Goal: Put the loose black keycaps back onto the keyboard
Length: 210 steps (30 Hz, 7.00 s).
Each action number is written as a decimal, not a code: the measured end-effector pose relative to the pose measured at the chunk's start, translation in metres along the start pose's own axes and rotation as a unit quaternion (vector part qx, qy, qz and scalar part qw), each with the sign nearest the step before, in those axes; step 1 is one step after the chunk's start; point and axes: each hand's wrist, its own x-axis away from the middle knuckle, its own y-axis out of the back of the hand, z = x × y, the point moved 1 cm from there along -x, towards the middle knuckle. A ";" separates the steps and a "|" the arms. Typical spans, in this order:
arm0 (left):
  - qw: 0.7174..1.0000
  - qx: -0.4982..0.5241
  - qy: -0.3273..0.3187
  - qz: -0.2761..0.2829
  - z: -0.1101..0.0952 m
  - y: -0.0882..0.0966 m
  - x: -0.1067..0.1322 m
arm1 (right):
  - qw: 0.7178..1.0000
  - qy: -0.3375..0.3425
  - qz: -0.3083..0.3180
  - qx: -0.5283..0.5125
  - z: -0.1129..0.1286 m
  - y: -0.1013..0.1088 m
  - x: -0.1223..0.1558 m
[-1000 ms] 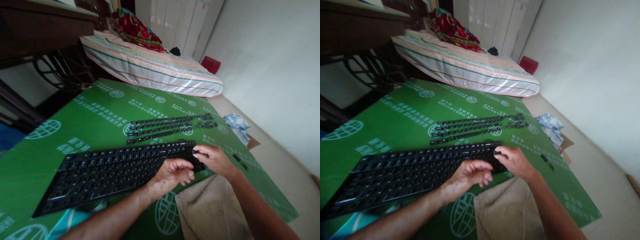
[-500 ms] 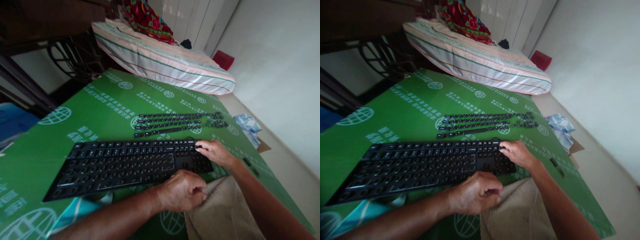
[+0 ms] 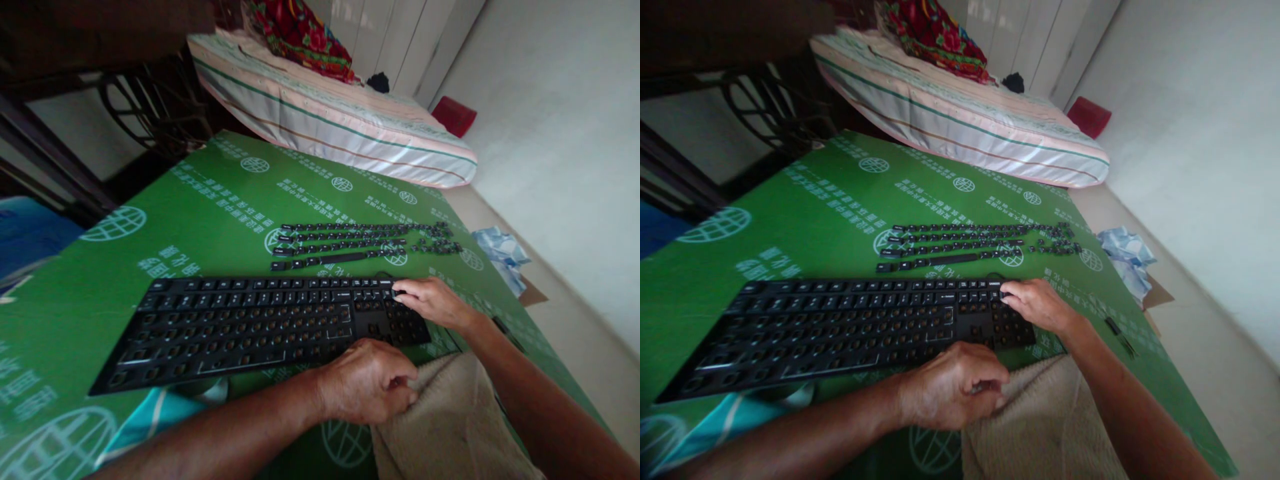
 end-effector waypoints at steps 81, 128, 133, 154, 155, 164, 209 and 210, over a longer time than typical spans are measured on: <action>0.917 -0.391 0.077 -0.026 0.022 0.024 -0.020 | 0.982 -0.079 -0.018 -0.170 0.000 -0.004 -0.013; 0.903 -0.423 -0.060 -0.039 0.014 0.020 -0.012 | 0.942 -0.010 -0.327 -0.081 0.038 -0.037 0.024; 0.902 -0.426 -0.060 -0.030 0.015 0.019 -0.011 | 0.945 0.004 -0.318 -0.078 0.045 -0.033 0.024; 0.897 -0.433 -0.073 -0.051 0.016 0.018 -0.012 | 0.959 0.023 -0.276 -0.055 0.048 -0.033 0.020; 0.897 -0.434 -0.072 -0.051 0.016 0.018 -0.012 | 0.958 0.023 -0.282 -0.055 0.048 -0.033 0.020; 0.900 -0.430 -0.062 -0.038 0.014 0.019 -0.012 | 0.930 -0.019 -0.362 -0.056 0.040 -0.036 0.025; 0.916 -0.399 -0.026 -0.041 0.013 0.030 -0.008 | 0.866 -0.195 -0.431 -0.164 0.020 -0.054 0.016; 0.916 -0.399 -0.021 -0.036 0.014 0.029 -0.008 | 0.867 -0.195 -0.427 -0.169 0.021 -0.054 0.015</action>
